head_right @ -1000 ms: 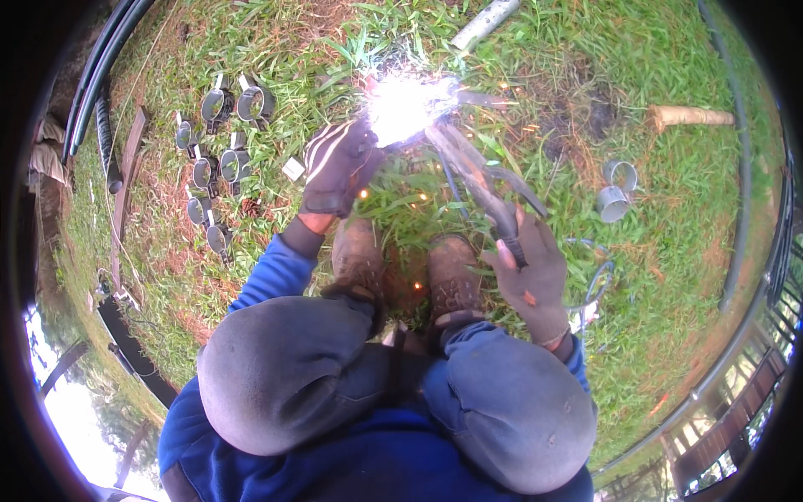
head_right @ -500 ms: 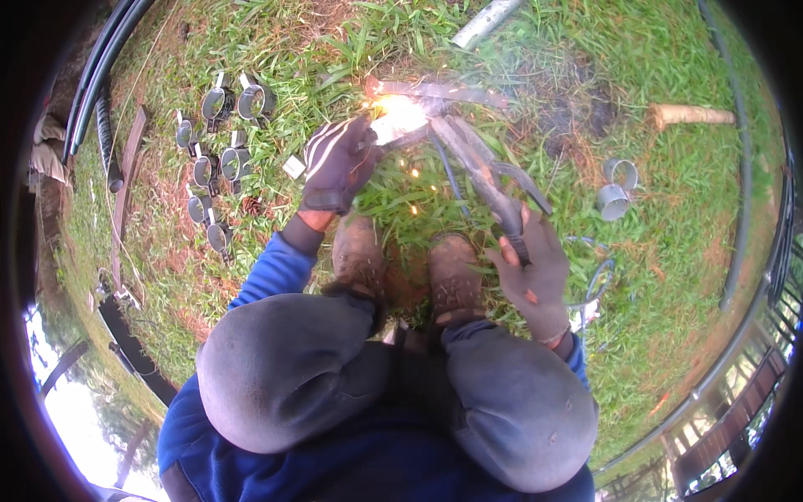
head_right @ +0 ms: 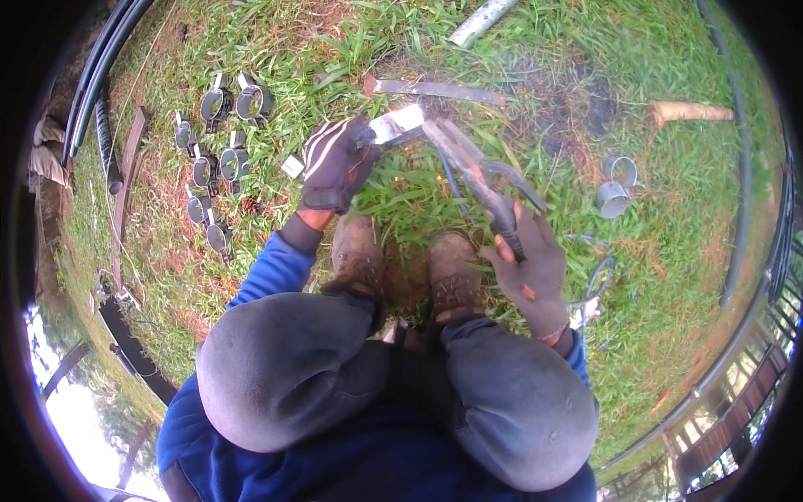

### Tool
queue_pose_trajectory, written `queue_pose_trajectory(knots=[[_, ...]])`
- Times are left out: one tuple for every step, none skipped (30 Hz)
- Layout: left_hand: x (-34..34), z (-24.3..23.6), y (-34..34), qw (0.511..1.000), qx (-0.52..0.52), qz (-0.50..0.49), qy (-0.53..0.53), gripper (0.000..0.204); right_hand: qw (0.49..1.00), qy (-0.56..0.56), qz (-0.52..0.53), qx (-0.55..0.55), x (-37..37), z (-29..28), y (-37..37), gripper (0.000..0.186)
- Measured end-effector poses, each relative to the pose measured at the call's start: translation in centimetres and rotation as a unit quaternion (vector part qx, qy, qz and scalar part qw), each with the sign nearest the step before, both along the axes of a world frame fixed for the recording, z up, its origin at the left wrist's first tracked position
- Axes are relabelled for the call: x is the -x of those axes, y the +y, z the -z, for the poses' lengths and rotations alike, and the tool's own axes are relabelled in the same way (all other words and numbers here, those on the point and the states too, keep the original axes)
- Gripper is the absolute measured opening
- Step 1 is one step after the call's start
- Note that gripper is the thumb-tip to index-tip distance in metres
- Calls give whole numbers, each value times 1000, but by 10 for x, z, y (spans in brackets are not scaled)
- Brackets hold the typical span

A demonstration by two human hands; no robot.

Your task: The person welds metal components together on the ground, using a welding electrode and a grounding clamp held by pliers, creating sparks while joining small cylindrical and flat metal parts.

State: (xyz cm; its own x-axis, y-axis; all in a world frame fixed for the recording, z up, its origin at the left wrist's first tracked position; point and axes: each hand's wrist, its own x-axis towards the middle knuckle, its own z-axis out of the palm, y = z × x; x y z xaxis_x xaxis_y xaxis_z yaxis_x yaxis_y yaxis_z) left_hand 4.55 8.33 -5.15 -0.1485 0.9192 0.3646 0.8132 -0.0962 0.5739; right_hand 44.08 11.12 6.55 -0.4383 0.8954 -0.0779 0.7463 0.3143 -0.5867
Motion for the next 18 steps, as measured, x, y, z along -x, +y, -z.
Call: queue_pose_trajectory(knots=[[1, 5, 0, 1000, -16, 4, 4, 56, 1000, -1, -6, -7, 0, 0, 0, 90], [2, 10, 1, 999, -39, 5, -7, 55, 1000, -3, -8, -7, -1, 0, 0, 89], [3, 14, 1, 998, -26, 15, -60, 56, 1000, -5, -4, 1, -1, 1, 0, 89], [4, 18, 0, 992, -20, 23, -126, 57, 1000, -3, -8, -6, -1, 1, 0, 88], [4, 22, 0, 984, -19, 27, -175, 57, 1000, -1, -7, -6, -1, 2, 0, 87], [4, 24, 0, 982, -11, 16, -187, 58, 1000, 1, 0, -2, -1, 3, 0, 85], [2, 25, 0, 983, -9, 2, -182, 57, 1000, 5, -5, -14, -1, 3, 0, 78], [3, 24, 0, 988, -14, 1, -152, 58, 1000, 9, -4, -22, -1, 4, 0, 72], [1, 24, 0, 992, -20, -1, -122, 58, 999, 13, -3, -29, 0, 5, -1, 65], [2, 21, 0, 997, -34, 9, -65, 59, 999, 11, -5, -32, 0, 5, -1, 65], [1, 19, 1, 999, -49, 5, -22, 59, 999, 8, -7, -34, -1, 5, -1, 64], [1, 16, 1, 999, -49, 12, -12, 60, 999, 9, -6, -34, -1, 4, -1, 64], [-1, 14, 3, 999, -52, 3, -15, 60, 1000, 4, -8, -24, -1, 4, 0, 71], [-1, 11, 4, 999, -50, -1, -15, 60, 1000, 2, -7, -13, -1, 3, 0, 78], [-2, 8, 5, 999, -50, -1, -16, 61, 1000, 3, -1, 4, -1, 3, 1, 85], [-3, 5, 5, 999, -45, 2, -15, 60, 1000, 1, -11, -5, -1, 3, 1, 86], [-3, 2, 5, 999, -41, 6, -14, 60, 1000, 1, -16, -9, -1, 2, 2, 87], [-3, -1, 5, 999, -37, 9, -13, 60, 1000, 0, -21, -13, 0, 2, 3, 88]])
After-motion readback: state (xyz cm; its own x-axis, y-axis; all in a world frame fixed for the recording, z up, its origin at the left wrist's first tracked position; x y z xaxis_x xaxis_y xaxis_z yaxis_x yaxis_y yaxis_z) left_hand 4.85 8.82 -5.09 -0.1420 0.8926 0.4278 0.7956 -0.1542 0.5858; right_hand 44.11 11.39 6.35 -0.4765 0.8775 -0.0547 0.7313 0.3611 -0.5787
